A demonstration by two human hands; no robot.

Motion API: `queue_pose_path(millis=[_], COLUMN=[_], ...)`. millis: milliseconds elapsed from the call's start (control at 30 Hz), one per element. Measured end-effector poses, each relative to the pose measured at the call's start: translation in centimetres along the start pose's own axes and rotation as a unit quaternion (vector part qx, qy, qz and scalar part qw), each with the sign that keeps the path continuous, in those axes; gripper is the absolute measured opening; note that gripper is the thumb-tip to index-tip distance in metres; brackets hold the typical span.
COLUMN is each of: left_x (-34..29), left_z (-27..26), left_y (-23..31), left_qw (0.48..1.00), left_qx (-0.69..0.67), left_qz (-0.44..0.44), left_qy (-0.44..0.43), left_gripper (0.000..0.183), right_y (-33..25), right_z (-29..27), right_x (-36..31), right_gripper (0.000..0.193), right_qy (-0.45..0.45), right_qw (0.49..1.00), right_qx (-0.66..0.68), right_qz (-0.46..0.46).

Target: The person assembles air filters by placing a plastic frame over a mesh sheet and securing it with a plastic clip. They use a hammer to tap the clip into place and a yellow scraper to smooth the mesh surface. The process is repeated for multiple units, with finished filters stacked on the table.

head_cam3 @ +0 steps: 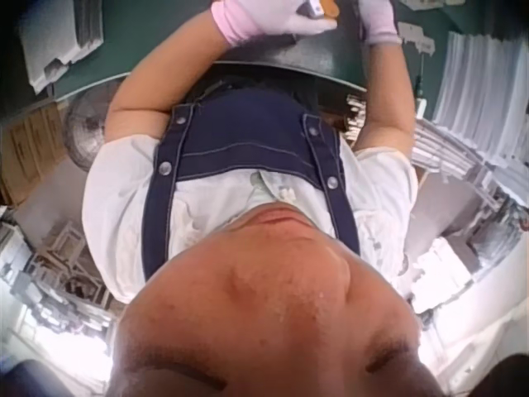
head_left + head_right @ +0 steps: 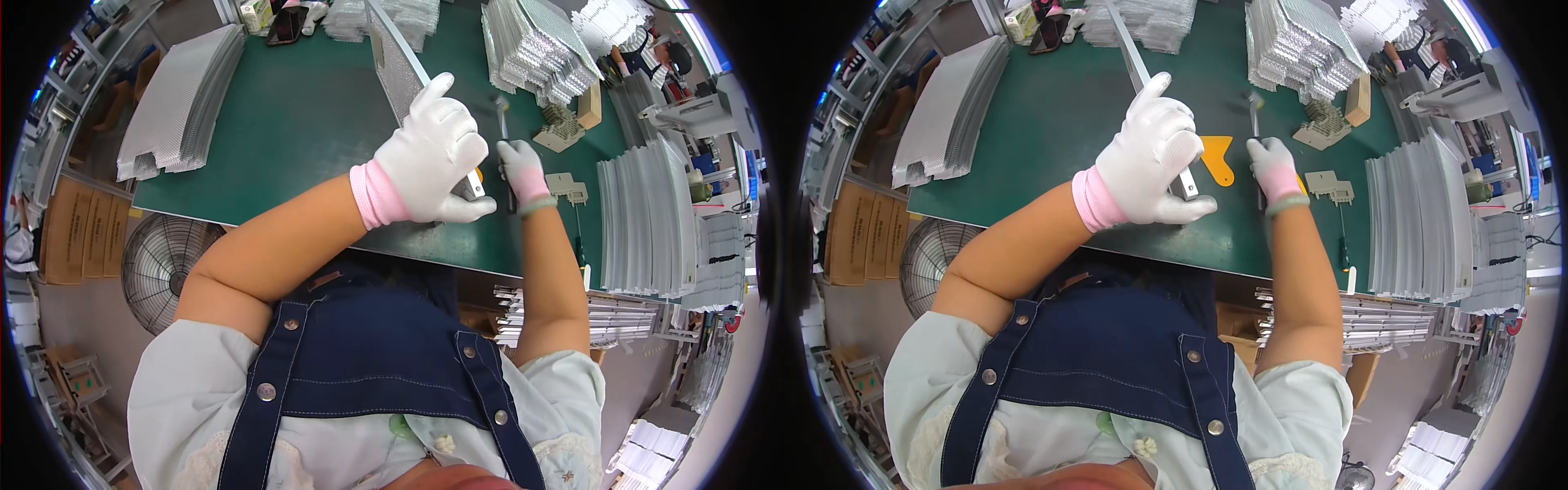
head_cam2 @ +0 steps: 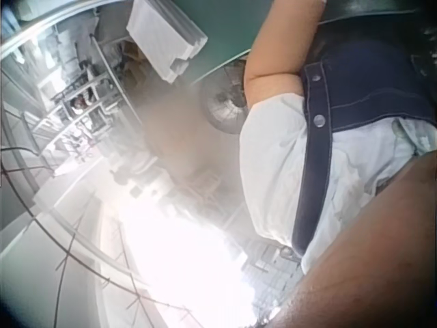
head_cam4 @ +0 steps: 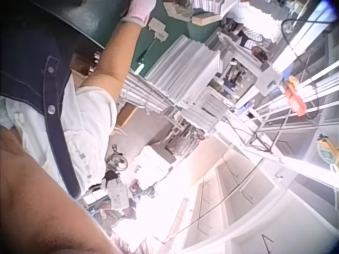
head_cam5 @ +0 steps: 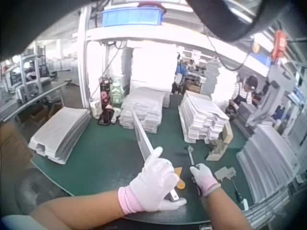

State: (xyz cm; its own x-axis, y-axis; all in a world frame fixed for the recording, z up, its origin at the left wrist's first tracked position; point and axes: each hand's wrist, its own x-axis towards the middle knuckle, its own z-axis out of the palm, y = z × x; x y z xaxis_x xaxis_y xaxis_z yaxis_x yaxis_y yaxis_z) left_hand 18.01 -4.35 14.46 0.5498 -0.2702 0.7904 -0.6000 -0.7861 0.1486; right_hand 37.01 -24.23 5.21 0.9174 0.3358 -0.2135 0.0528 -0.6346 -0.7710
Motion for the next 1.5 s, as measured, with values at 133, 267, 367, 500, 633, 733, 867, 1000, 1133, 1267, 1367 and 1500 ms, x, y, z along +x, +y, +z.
queue_pose_path(millis=[133, 267, 367, 500, 633, 733, 867, 1000, 1133, 1267, 1367, 1500], left_x=[-0.2, 0.5, 0.2, 0.2, 0.3, 0.4, 0.8, 0.6, 0.7, 0.7, 0.5, 0.3], left_z=[0.4, 0.3, 0.4, 0.8, 0.9, 0.7, 0.6, 0.8, 0.5, 0.8, 0.9, 0.6], left_y=[0.2, 0.4, 0.0, -0.4, -0.4, -0.6, -0.3, -0.6, -0.4, -0.6, -0.6, -0.6], left_qw=[1.000, 0.999, 1.000, 0.999, 0.999, 0.999, 0.999, 0.999, 0.998, 0.999, 0.999, 0.999], left_qx=[0.005, -0.017, -0.008, 0.002, -0.005, -0.002, -0.013, -0.016, -0.018, -0.028, -0.030, -0.024], left_qz=[-0.009, -0.006, 0.012, 0.032, 0.037, 0.036, 0.040, 0.037, 0.016, 0.036, 0.029, 0.029], left_qy=[-0.006, -0.043, -0.005, 0.028, 0.024, 0.014, 0.001, 0.005, -0.057, 0.000, 0.030, 0.012], left_gripper=[0.047, 0.048, 0.050, 0.049, 0.050, 0.050, 0.050, 0.050, 0.053, 0.049, 0.048, 0.048], right_y=[-4.2, -6.3, -9.7, -11.2, -12.0, -12.5, -11.7, -11.7, -12.0, -13.0, -12.7, -10.6], right_z=[-3.5, -10.4, -12.0, -12.1, -11.9, -12.2, -11.7, -12.9, -12.4, -12.3, -12.0, -12.3], right_x=[-9.9, -18.0, -20.3, -22.2, -21.4, -22.1, -21.3, -22.3, -20.9, -21.8, -20.6, -18.9], right_gripper=[0.027, 0.020, 0.035, 0.040, 0.042, 0.041, 0.039, 0.042, 0.054, 0.055, 0.059, 0.058], right_qy=[0.017, 0.044, 0.015, 0.085, 0.013, 0.093, -0.032, 0.089, -0.036, 0.014, -0.050, -0.009], right_qw=[0.965, 0.914, 0.848, 0.898, 0.811, 0.895, 0.805, 0.897, 0.785, 0.875, 0.789, 0.863], right_qx=[0.209, -0.182, -0.327, -0.214, -0.408, -0.204, -0.432, -0.176, -0.462, -0.306, -0.475, -0.302], right_qz=[-0.155, -0.360, -0.417, -0.374, -0.420, -0.385, -0.406, -0.395, -0.410, -0.374, -0.387, -0.404])
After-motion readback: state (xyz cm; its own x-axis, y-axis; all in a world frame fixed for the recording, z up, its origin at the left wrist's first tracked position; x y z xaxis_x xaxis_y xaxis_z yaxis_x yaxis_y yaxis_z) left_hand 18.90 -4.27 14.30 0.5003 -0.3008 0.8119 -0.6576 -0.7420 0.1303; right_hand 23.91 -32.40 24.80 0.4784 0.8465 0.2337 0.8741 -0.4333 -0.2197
